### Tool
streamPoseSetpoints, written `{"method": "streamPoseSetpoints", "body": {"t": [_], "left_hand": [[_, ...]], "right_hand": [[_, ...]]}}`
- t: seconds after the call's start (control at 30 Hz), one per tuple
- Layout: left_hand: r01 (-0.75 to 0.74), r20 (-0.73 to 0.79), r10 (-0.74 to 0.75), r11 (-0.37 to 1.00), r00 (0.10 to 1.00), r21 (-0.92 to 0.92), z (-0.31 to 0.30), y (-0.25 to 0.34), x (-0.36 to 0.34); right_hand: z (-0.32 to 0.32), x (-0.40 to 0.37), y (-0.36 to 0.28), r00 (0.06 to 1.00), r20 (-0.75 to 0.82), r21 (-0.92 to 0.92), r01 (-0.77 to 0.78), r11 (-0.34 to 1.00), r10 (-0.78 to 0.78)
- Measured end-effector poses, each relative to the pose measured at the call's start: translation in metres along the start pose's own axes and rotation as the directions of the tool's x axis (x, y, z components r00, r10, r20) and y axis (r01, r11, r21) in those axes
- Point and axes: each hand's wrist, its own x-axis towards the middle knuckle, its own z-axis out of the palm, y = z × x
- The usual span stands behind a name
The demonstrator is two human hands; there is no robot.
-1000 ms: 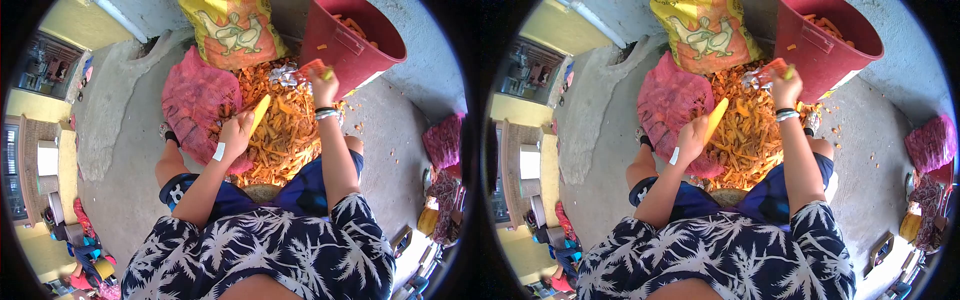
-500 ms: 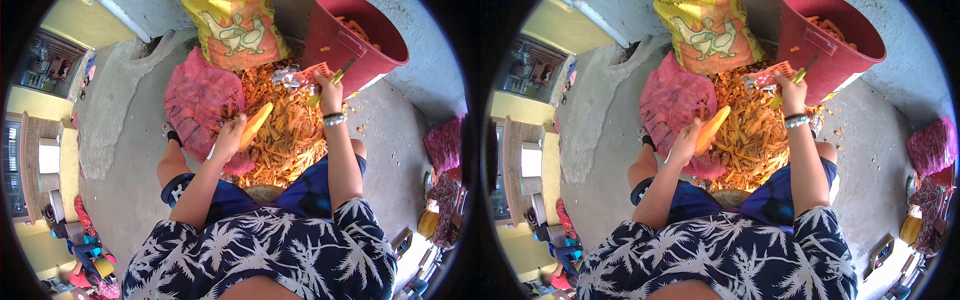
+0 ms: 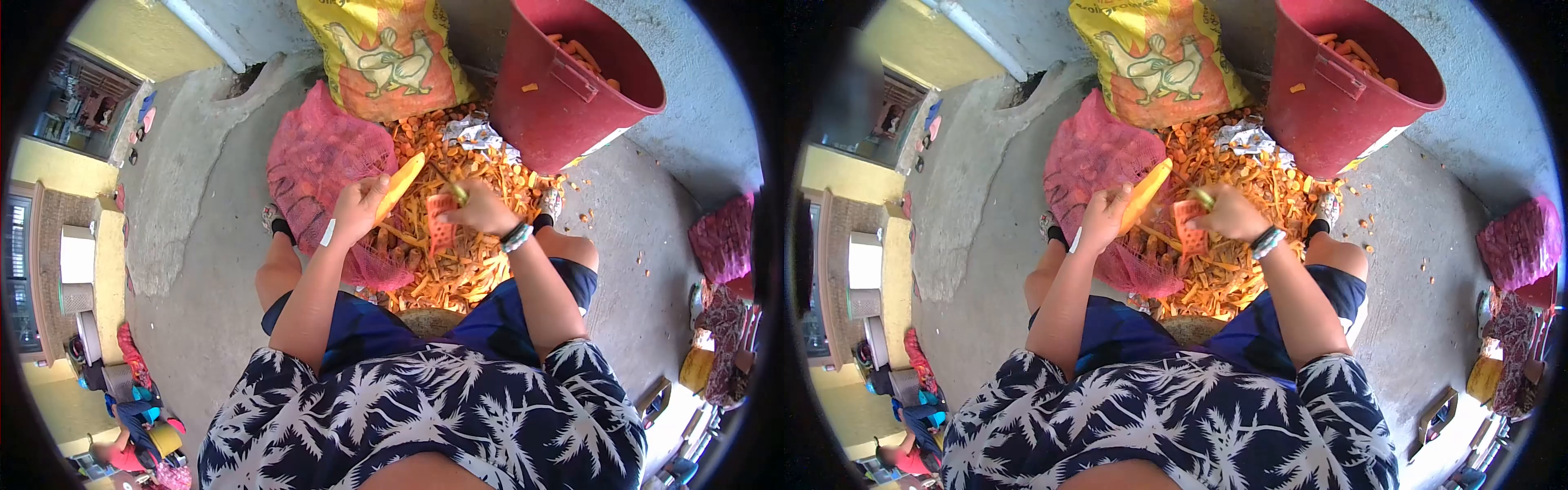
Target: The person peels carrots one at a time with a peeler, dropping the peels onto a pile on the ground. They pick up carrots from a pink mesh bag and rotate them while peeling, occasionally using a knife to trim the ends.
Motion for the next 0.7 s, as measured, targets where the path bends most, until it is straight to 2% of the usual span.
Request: {"method": "streamPoseSetpoints", "body": {"t": [0.03, 0.1, 0.13, 0.17, 0.2, 0.23, 0.3, 0.33, 0.37, 0.4, 0.43, 0.47, 0.5, 0.57, 0.6, 0.67, 0.7], "left_hand": [[0.001, 0.006, -0.001, 1.0, 1.0, -0.001, 0.003, 0.001, 0.0], [-0.196, 0.027, 0.195, 0.98, 0.98, 0.039, 0.011, 0.002, -0.001], [-0.195, 0.032, 0.194, 0.98, 0.98, 0.04, 0.015, 0.011, -0.006], [-0.182, 0.062, 0.187, 0.98, 0.98, -0.078, 0.017, 0.027, -0.011], [-0.165, 0.089, 0.184, 0.967, 0.979, -0.193, 0.016, 0.036, -0.013], [-0.17, 0.083, 0.188, 0.967, 0.979, -0.188, 0.013, 0.037, -0.011], [0.028, 0.217, 0.082, 0.886, 0.973, -0.462, 0.007, 0.036, -0.005], [0.2, 0.27, -0.036, 0.767, 0.962, -0.61, 0.006, 0.034, -0.003], [0.2, 0.267, -0.038, 0.765, 0.963, -0.612, 0.007, 0.031, -0.002], [0.264, 0.3, -0.048, 0.622, 0.953, -0.737, 0.008, 0.028, 0.0], [0.32, 0.335, -0.05, 0.454, 0.941, -0.831, 0.01, 0.022, 0.002], [0.321, 0.342, -0.031, 0.434, 0.939, -0.842, 0.011, 0.005, 0.01], [0.322, 0.343, -0.032, 0.432, 0.939, -0.842, 0.013, -0.004, 0.015], [0.297, 0.266, -0.132, 0.422, 0.955, -0.857, 0.022, -0.013, 0.02], [0.287, 0.212, -0.217, 0.418, 0.953, -0.862, 0.029, -0.006, 0.019], [0.293, 0.205, -0.243, 0.421, 0.948, -0.858, 0.038, -0.014, 0.025], [0.301, 0.197, -0.271, 0.428, 0.942, -0.852, 0.042, -0.009, 0.025]], "right_hand": [[0.005, 0.003, 0.001, 1.0, -0.003, 0.001, -0.006, 1.0, 0.006], [0.02, 0.014, 0.02, 0.996, -0.09, -0.082, -0.029, 0.996, 0.021], [0.032, 0.025, 0.045, 0.995, -0.093, -0.079, -0.032, 0.996, 0.025], [0.047, 0.042, 0.077, 0.988, 0.017, -0.353, -0.139, 0.925, 0.154], [0.049, 0.047, 0.081, 0.949, 0.086, -0.609, -0.19, 0.77, 0.302], [0.049, 0.05, 0.085, 0.952, 0.086, -0.609, -0.183, 0.772, 0.294], [0.053, 0.049, 0.087, 0.986, -0.155, -0.469, -0.12, 0.875, 0.052], [0.037, 0.039, 0.061, 0.981, -0.185, -0.293, -0.11, 0.95, 0.057], [0.037, 0.044, 0.068, 0.948, -0.312, -0.082, -0.092, 0.992, 0.062], [0.037, 0.048, 0.076, 0.897, -0.43, 0.13, -0.047, 0.99, 0.099], [0.033, 0.045, 0.063, 0.815, -0.563, 0.357, 0.094, 0.929, 0.134], [0.027, 0.041, 0.049, 0.715, -0.668, 0.531, 0.265, 0.805, 0.205], [0.014, 0.026, 0.021, 0.689, -0.696, 0.572, 0.364, 0.735, 0.2], [0.005, 0.018, 0.014, 0.73, -0.667, 0.682, 0.517, 0.518, 0.15], [0.003, 0.014, 0.008, 0.731, -0.666, 0.681, 0.515, 0.521, 0.148], [0.006, 0.007, -0.006, 0.87, -0.491, 0.714, 0.369, 0.595, 0.05], [0.004, 0.009, -0.009, 0.869, -0.492, 0.715, 0.37, 0.593, 0.05]]}}
